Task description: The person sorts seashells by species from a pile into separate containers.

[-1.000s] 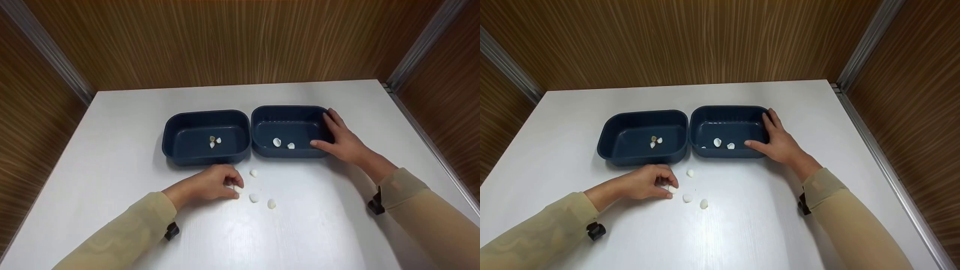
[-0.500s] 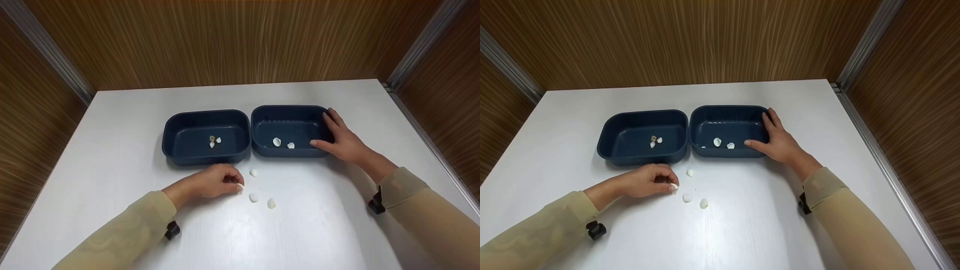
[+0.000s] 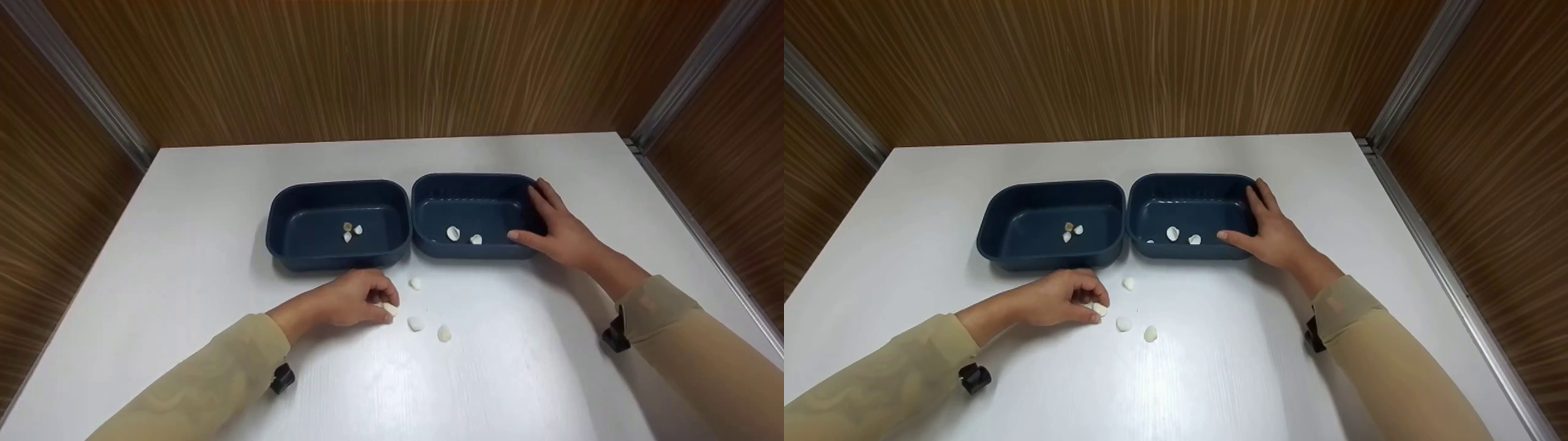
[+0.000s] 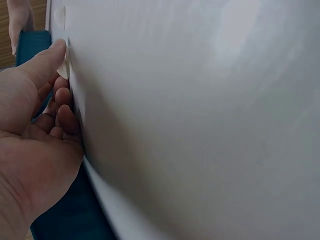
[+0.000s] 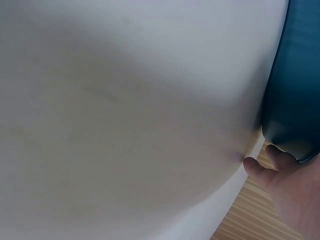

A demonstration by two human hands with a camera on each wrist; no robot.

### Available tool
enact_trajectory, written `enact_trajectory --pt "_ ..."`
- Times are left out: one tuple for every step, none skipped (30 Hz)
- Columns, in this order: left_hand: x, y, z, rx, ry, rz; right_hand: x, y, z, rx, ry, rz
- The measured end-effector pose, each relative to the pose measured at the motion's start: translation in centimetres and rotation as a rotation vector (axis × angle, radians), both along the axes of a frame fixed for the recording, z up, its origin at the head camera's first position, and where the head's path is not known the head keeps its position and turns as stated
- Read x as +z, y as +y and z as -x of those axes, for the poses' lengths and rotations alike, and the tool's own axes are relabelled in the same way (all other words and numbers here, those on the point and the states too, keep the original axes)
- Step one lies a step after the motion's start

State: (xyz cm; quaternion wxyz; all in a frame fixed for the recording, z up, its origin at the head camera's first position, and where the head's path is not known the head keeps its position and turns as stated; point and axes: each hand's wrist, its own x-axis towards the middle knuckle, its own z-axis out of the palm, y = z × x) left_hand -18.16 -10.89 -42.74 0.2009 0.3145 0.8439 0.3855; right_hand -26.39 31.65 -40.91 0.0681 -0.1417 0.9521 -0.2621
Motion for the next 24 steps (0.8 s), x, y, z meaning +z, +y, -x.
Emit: enact_trajectory --pt "0.03 0.04 -0.02 0.0 0.004 0.005 0.0 0.01 0.0 0.0 0.001 0.001" --pt "0.03 0.06 -0.03 -0.003 0.011 0.008 0.01 0.03 0.01 0.0 0.001 0.001" --pt "0.02 0.08 -0.03 -0.007 0.018 0.009 0.03 0.02 0.02 0.002 0.001 0.001" --pt "0.04 0.13 -0.04 -0.007 0.019 0.013 0.06 0.02 0.02 0.004 0.0 0.002" --pt "0.06 0.15 -0.05 -0.009 0.022 0.014 0.08 0.01 0.02 0.006 0.0 0.002" --pt "0.05 0.17 -0.05 -0.011 0.024 0.015 0.11 0.01 0.04 0.006 0.0 0.001" --pt "0.03 0.17 -0.06 -0.012 0.029 0.016 0.13 0.0 0.05 0.006 -0.001 0.0" --pt "0.0 0.17 -0.06 -0.014 0.032 0.017 0.15 0.0 0.04 0.005 -0.001 0.0" --pt "0.0 0.17 -0.07 -0.013 0.034 0.017 0.17 -0.01 0.04 0.005 -0.002 -0.002" --pt "-0.02 0.16 -0.08 -0.011 0.035 0.018 0.19 -0.03 0.04 0.003 -0.004 -0.002" --pt "-0.05 0.15 -0.08 -0.01 0.038 0.017 0.19 -0.03 0.04 0.003 -0.005 -0.001" --pt "-0.1 0.14 -0.08 -0.008 0.04 0.015 0.19 -0.04 0.04 0.002 -0.008 0.001" --pt "-0.13 0.13 -0.08 -0.006 0.042 0.012 0.2 -0.06 0.04 0.0 -0.011 0.003" --pt "-0.17 0.14 -0.07 -0.003 0.044 0.009 0.2 -0.07 0.03 -0.001 -0.013 0.005" --pt "-0.22 0.14 -0.06 0.0 0.045 0.006 0.21 -0.08 0.05 0.0 -0.015 0.007" --pt "-0.28 0.14 -0.06 0.003 0.048 0.002 0.2 -0.07 0.08 0.0 -0.017 0.009" --pt "-0.29 0.16 -0.06 0.005 0.051 0.001 0.19 -0.06 0.09 0.001 -0.018 0.01" --pt "-0.34 0.18 -0.05 0.009 0.051 -0.001 0.19 -0.08 0.12 0.0 -0.019 0.008" --pt "-0.37 0.2 -0.05 0.012 0.052 -0.002 0.18 -0.09 0.14 0.001 -0.018 0.007" --pt "-0.4 0.21 -0.05 0.014 0.053 -0.003 0.15 -0.09 0.15 0.001 -0.018 0.007" --pt "-0.39 0.23 -0.06 0.015 0.054 -0.004 0.14 -0.09 0.17 0.0 -0.019 0.007" --pt "-0.38 0.25 -0.06 0.016 0.054 -0.004 0.12 -0.09 0.16 -0.001 -0.021 0.008" --pt "-0.38 0.27 -0.06 0.018 0.052 -0.005 0.09 -0.08 0.15 -0.004 -0.023 0.009" --pt "-0.41 0.28 -0.06 0.018 0.052 -0.006 0.06 -0.08 0.14 -0.005 -0.022 0.01"
